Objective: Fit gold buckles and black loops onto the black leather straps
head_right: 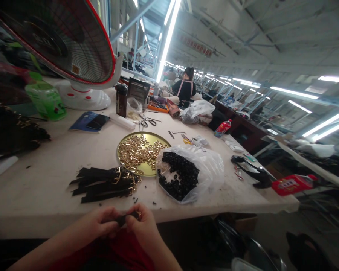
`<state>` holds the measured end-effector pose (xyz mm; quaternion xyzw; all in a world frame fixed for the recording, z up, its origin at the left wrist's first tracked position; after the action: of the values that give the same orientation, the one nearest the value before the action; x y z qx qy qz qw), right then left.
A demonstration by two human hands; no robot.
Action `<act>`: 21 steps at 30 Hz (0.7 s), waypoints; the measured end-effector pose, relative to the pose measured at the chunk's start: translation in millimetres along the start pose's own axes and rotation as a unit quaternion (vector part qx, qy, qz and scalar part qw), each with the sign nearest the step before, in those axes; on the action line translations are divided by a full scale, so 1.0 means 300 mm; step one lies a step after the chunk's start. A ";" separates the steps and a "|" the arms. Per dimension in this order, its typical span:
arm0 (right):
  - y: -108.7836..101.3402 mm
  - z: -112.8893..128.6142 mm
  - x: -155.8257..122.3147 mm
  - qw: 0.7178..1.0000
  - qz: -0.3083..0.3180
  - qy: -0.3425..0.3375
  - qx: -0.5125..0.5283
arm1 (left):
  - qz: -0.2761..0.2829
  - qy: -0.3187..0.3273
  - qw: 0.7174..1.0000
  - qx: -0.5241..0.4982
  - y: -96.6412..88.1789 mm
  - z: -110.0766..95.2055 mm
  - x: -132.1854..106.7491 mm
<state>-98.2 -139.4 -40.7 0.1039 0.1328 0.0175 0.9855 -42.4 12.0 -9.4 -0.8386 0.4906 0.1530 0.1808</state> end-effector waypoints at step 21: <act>0.031 0.008 0.098 0.995 0.053 -0.056 -0.060 | -0.105 0.037 0.956 0.272 -0.080 -0.050 -0.016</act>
<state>-69.3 -128.9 -44.2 0.0519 0.0707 0.0717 0.9936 -22.4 19.7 9.7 -0.8093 0.4293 -0.0374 0.3991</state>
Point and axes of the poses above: each hand's wrist, its own x-axis towards the middle knuckle, its own y-axis out of the palm, z = x × y, the point moved 1 cm from there along x, towards the middle knuckle, and after that the axes turned 9 degrees about z, right-handed, at the moved point
